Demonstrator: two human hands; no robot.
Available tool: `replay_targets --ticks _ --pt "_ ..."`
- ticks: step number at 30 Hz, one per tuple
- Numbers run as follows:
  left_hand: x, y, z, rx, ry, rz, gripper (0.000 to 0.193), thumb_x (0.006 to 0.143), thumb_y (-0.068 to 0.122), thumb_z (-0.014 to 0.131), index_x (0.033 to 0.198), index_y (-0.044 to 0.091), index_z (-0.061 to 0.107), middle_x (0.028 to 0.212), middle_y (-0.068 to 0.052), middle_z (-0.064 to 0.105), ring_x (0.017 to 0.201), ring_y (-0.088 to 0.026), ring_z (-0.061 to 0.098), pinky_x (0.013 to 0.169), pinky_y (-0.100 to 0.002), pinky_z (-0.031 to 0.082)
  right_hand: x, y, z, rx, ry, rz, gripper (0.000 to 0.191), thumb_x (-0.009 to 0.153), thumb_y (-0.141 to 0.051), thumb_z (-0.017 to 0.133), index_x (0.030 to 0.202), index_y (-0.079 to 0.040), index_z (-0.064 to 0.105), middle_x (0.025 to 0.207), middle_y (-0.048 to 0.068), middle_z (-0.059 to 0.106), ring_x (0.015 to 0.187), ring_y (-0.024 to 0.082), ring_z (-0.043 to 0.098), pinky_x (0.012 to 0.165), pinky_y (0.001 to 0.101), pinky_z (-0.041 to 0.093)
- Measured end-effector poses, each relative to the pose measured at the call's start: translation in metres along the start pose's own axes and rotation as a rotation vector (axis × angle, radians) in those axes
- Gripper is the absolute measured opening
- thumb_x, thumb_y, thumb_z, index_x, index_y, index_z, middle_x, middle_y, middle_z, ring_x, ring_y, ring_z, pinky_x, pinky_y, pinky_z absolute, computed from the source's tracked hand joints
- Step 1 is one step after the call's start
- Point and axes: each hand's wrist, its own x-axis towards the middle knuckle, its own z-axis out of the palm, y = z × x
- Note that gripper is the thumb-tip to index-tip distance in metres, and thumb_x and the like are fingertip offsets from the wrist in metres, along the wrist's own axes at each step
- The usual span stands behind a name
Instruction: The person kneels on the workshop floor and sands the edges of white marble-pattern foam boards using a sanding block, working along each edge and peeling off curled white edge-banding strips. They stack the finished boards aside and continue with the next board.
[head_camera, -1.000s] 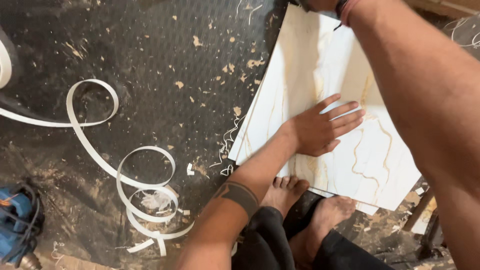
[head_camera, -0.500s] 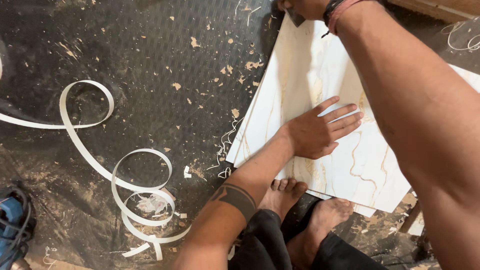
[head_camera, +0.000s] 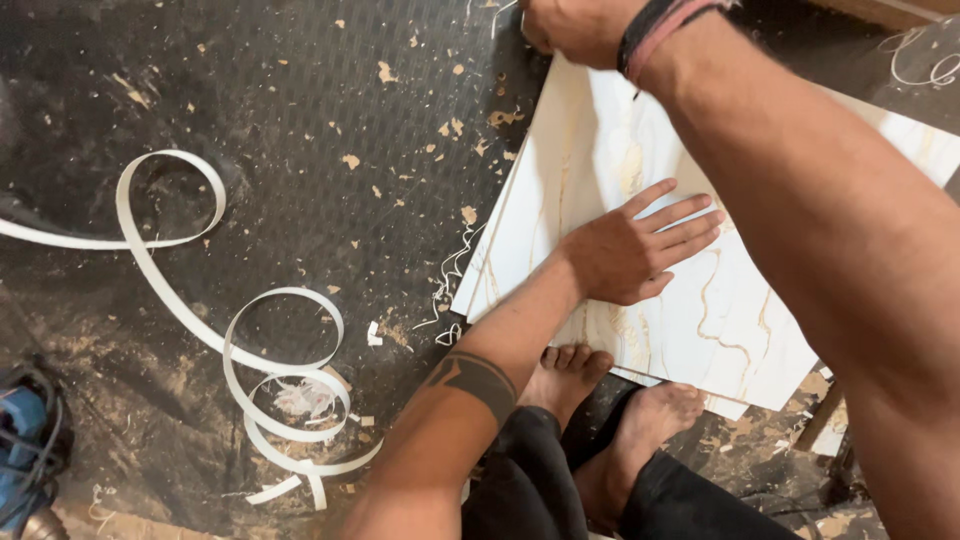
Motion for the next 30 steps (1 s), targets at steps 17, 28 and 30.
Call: replay_targets --ticks 17,28,30 --pt "-0.001 0.012 -0.013 -0.059 0.077 -0.029 0.068 0.095 0.041 0.061 0.154 0.012 0.043 0.159 -0.010 0.044 0.150 -0.031 0.035 0.127 -0.056 0.024 -0.017 -0.093 -0.032 0.404 0.014 0.252 0.014 0.100 -0.019 0.064 0.107 -0.015 0.075 0.107 0.008 0.069 0.108 0.031 0.064 0.089 0.0450 0.050" --pt "0.007 0.000 -0.002 0.101 -0.049 0.037 0.069 0.097 0.052 0.048 0.153 0.011 0.042 0.163 -0.008 0.035 0.152 -0.025 0.029 0.127 -0.054 0.020 0.032 -0.118 0.026 0.109 0.351 -0.020 0.055 0.075 -0.022 0.072 0.129 -0.008 0.071 0.132 0.009 0.064 0.129 0.026 0.054 0.107 0.0452 0.039" --pt "0.006 0.002 0.001 0.161 0.060 0.007 0.066 0.105 0.049 0.046 0.159 0.011 0.041 0.171 -0.003 0.031 0.160 -0.020 0.025 0.134 -0.051 0.018 0.038 -0.130 0.031 0.052 0.354 0.038 0.056 0.075 -0.021 0.071 0.129 -0.011 0.073 0.131 0.007 0.064 0.130 0.022 0.051 0.111 0.0488 0.034"
